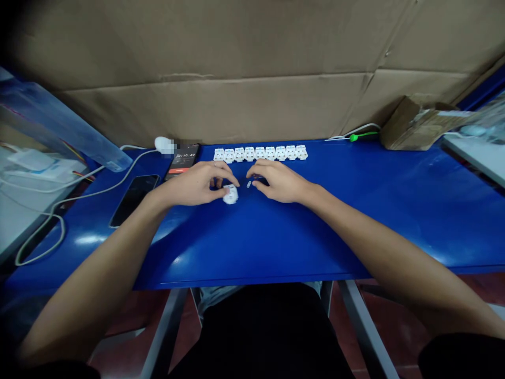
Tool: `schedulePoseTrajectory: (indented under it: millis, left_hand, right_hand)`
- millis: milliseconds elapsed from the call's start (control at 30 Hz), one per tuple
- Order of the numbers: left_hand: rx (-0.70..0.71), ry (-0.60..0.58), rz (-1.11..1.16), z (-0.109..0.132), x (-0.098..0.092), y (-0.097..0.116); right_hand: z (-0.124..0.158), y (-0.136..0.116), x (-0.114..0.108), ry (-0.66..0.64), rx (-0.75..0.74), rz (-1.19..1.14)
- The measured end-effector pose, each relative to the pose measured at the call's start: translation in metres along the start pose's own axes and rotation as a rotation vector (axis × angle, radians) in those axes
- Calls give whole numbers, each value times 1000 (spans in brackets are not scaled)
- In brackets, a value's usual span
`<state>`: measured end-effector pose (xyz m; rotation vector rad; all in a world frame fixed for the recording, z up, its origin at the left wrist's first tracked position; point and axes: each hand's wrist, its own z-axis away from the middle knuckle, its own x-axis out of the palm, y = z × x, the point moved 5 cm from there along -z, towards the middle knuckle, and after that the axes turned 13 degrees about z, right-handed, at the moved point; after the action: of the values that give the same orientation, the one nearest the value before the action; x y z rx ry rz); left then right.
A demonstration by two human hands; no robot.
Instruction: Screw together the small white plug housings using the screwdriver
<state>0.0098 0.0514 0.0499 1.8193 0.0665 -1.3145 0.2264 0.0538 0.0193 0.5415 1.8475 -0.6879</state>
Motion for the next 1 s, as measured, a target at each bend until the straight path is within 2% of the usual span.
schedulePoseTrajectory:
  millis: [100, 167, 333, 467, 600, 700, 767, 833, 1000]
  left_hand:
    - [-89, 38, -26, 6, -16, -7]
    - [-161, 18, -28, 9, -21, -13]
    - [-216, -60, 29, 10, -19, -21]
    - [-234, 3, 55, 12, -25, -22]
    - [-227, 184, 107, 18, -59, -15]
    - [-221, 255, 28, 14, -89, -14]
    - [-251, 349, -70, 5, -107, -24]
    - [-307, 404, -147, -8, -114, -43]
    - [-412, 422, -245, -38, -100, -98]
  right_hand:
    - [-2, -4, 8, -73, -16, -17]
    - [-4, -6, 9, -96, 0, -18]
    - [-6, -6, 10, -122, 63, -10]
    - [-9, -6, 11, -137, 54, -20]
    - [-23, -12, 11, -157, -7, -23]
    - [-46, -20, 17, -186, -71, -44]
    - [-64, -26, 22, -164, -109, -77]
    - [-81, -30, 29, -130, -106, -74]
    - [-101, -35, 41, -68, -52, 7]
